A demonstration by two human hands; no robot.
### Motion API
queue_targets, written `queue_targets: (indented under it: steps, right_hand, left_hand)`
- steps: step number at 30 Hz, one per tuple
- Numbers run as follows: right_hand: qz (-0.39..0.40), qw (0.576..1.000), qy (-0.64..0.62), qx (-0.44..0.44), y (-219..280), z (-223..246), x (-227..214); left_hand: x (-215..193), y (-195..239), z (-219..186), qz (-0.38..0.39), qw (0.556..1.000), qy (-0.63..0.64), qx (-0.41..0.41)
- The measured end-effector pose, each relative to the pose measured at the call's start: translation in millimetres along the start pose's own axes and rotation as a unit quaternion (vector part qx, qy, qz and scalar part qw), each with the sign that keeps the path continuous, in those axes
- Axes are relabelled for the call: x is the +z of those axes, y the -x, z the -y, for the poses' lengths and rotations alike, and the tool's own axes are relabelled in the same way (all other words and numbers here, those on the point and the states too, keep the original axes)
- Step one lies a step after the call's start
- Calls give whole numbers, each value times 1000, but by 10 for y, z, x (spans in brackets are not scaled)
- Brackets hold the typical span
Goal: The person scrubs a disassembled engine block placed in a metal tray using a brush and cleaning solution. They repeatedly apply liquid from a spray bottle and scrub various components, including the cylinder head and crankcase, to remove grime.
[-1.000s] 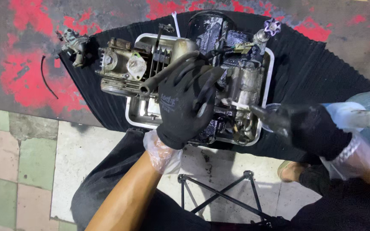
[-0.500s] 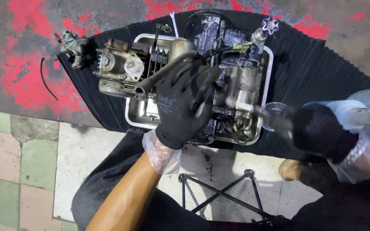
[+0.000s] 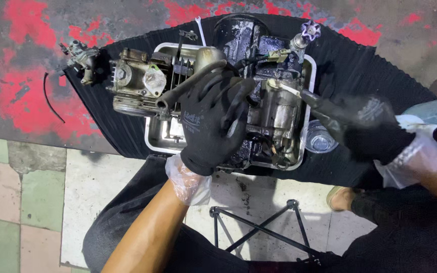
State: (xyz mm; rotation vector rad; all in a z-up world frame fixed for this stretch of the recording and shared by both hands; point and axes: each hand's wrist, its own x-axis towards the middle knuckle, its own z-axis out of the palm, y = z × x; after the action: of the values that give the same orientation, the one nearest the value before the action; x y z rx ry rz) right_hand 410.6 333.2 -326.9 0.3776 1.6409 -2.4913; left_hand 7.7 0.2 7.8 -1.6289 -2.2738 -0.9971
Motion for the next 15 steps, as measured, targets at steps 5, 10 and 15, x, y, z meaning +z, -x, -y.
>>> queue_targets:
  steps: [5, 10, 15]
  right_hand:
    - [-36, 995, 92, -1, -398, 351, 201]
    - [10, 995, 89, -49, -842, 743, 521]
    - [276, 905, -4, -324, -937, 1265, 762]
  left_hand:
    - [-14, 29, 59, -6, 998, 60, -5]
    - [14, 5, 8, -11, 1000, 19, -7]
    - [-39, -35, 27, 4, 998, 59, 1]
